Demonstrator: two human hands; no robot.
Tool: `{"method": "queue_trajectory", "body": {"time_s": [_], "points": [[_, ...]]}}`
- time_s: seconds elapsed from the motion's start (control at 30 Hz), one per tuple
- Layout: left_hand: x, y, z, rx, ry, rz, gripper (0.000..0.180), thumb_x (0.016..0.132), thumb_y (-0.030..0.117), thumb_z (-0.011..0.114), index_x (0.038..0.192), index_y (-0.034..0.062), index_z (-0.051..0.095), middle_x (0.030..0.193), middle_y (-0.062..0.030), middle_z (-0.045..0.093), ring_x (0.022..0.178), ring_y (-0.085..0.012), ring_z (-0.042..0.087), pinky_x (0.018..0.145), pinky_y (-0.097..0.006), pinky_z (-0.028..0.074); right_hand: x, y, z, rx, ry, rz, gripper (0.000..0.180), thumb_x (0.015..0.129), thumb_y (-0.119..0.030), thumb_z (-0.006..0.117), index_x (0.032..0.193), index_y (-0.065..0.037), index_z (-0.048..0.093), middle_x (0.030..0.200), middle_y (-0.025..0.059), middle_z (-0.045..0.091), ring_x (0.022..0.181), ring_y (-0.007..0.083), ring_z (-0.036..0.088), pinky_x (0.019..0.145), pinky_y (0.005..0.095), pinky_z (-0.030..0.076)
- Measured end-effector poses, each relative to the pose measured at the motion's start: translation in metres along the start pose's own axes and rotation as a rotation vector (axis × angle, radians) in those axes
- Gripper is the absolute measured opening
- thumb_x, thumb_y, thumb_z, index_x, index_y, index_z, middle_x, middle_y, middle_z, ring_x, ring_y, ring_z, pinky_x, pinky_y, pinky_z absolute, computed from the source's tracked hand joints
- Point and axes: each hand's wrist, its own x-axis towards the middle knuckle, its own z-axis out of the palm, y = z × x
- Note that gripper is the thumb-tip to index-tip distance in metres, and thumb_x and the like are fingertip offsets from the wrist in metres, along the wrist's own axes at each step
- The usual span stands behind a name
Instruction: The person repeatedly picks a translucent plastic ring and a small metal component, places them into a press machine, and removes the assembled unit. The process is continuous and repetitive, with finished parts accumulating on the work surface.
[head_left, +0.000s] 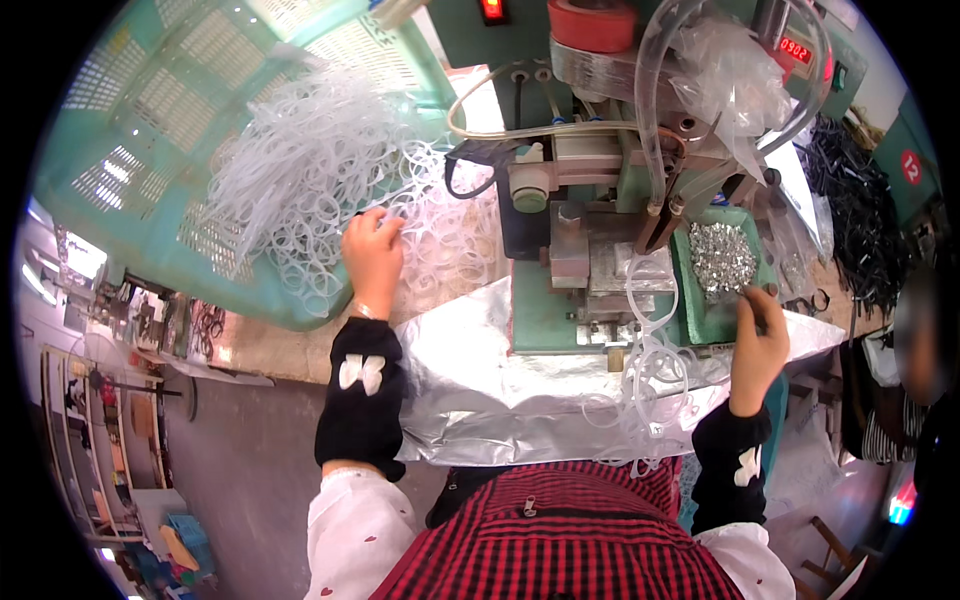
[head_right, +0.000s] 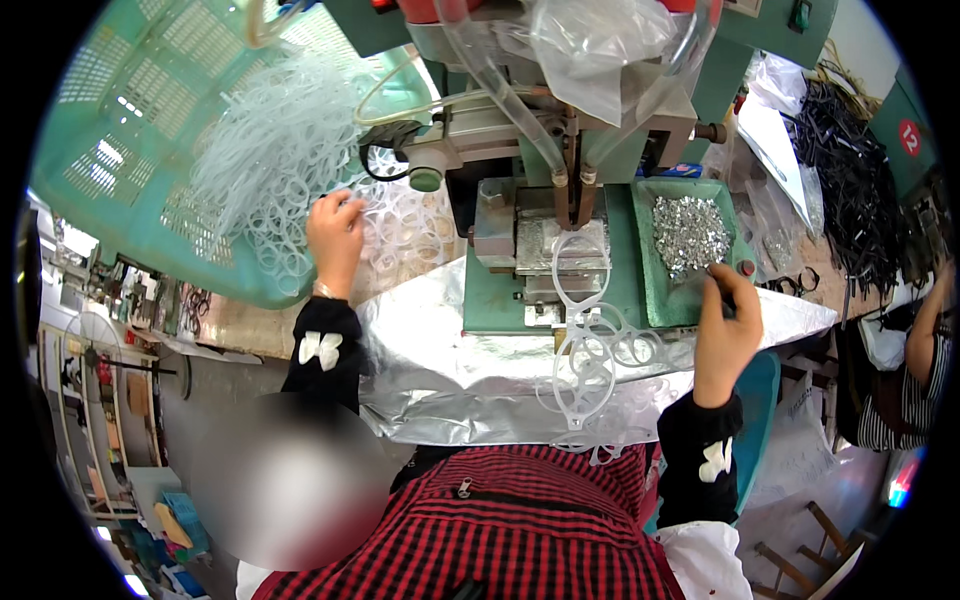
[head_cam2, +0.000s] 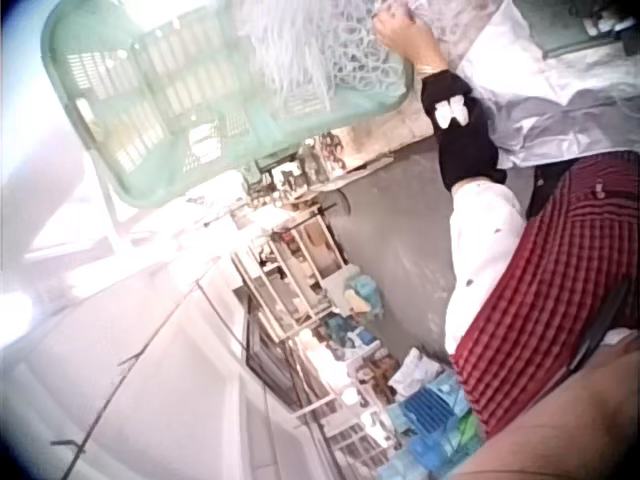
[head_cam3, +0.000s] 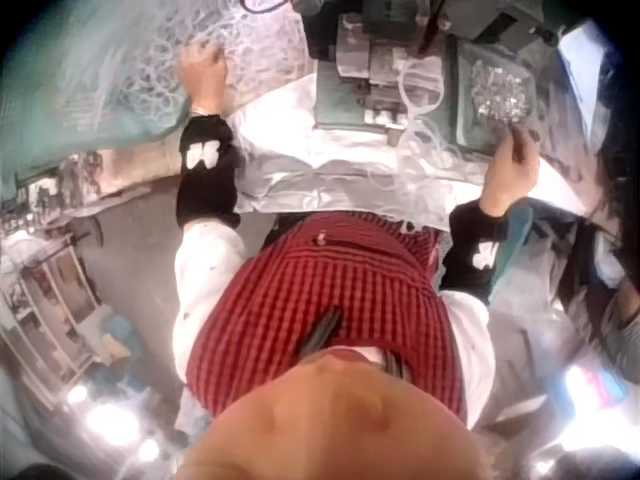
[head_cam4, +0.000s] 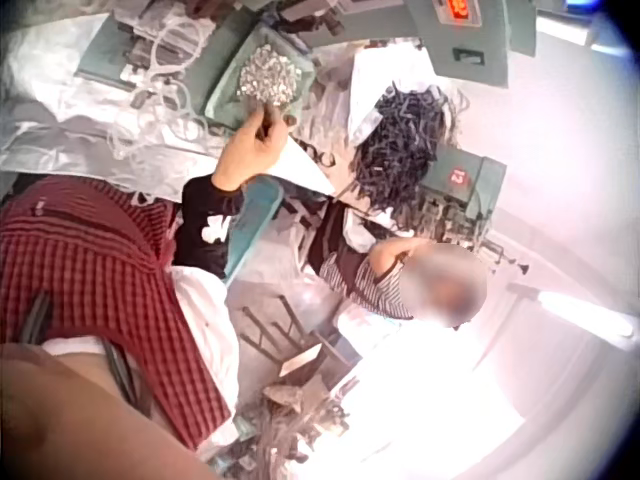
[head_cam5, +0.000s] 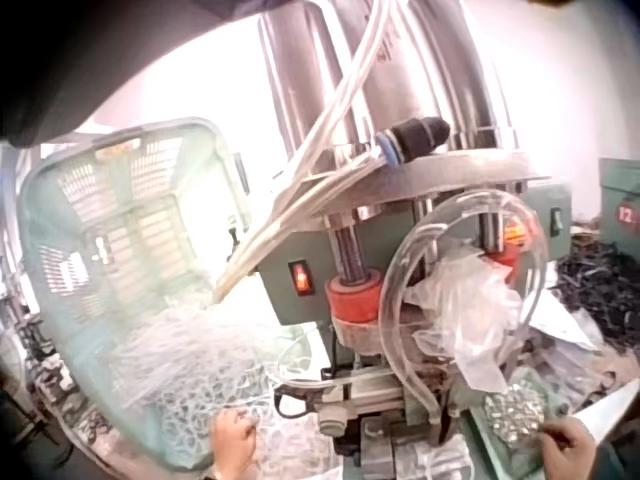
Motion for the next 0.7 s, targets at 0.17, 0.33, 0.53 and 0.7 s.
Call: {"method": "queue_trajectory", "body": {"time_s": [0.17, 0.33, 0.53, 0.7], "points": [[0.036, 0.025, -0.060, -0.059, 0.217, 0.173, 0.016, 0.081, 0.003, 0.069, 0.096, 0.0072, 0.072, 0.115, -0.0072, 0.071, 0.087, -0.0306, 0.063, 0.080, -0.042, 0.050, -0.028, 0.019, -0.050, -0.158, 0.133, 0.005, 0.015, 0.088, 0.002, 0.068, 0.103, 0.003, 0.070, 0.097, 0.0074, 0.069, 0.089, 0.0153, 0.063, 0.084, 0.0285, 0.048], [0.069, 0.032, -0.088, 0.049, 0.231, 0.431, 0.019, 0.079, 0.002, 0.068, 0.094, 0.0124, 0.073, 0.115, 0.0000, 0.072, 0.095, -0.0248, 0.062, 0.089, -0.041, 0.047, -0.010, -0.060, -0.024, 0.103, -0.060, -0.101, 0.014, 0.086, 0.006, 0.065, 0.099, 0.003, 0.068, 0.096, 0.0080, 0.069, 0.090, 0.0174, 0.063, 0.085, 0.0286, 0.047], [0.050, 0.055, -0.078, -0.181, 0.261, 0.341, 0.028, 0.076, -0.006, 0.066, 0.099, 0.0063, 0.073, 0.113, -0.0043, 0.073, 0.097, -0.0278, 0.063, 0.093, -0.043, 0.047, 0.036, -0.113, 0.054, 0.524, -0.270, -0.077, 0.032, 0.078, 0.002, 0.072, 0.109, 0.002, 0.065, 0.096, 0.0076, 0.068, 0.090, 0.0161, 0.063, 0.084, 0.0290, 0.049], [0.011, 0.098, -0.078, -0.710, 0.263, -0.073, 0.025, 0.089, -0.012, 0.059, 0.109, 0.0003, 0.066, 0.111, -0.0105, 0.070, 0.098, -0.0228, 0.066, 0.094, -0.036, 0.050, 0.025, -0.124, 0.055, 0.771, -0.333, 0.215, 0.048, 0.079, 0.005, 0.072, 0.124, 0.004, 0.054, 0.088, 0.0007, 0.061, 0.085, 0.0069, 0.058, 0.078, 0.0219, 0.046]]}}
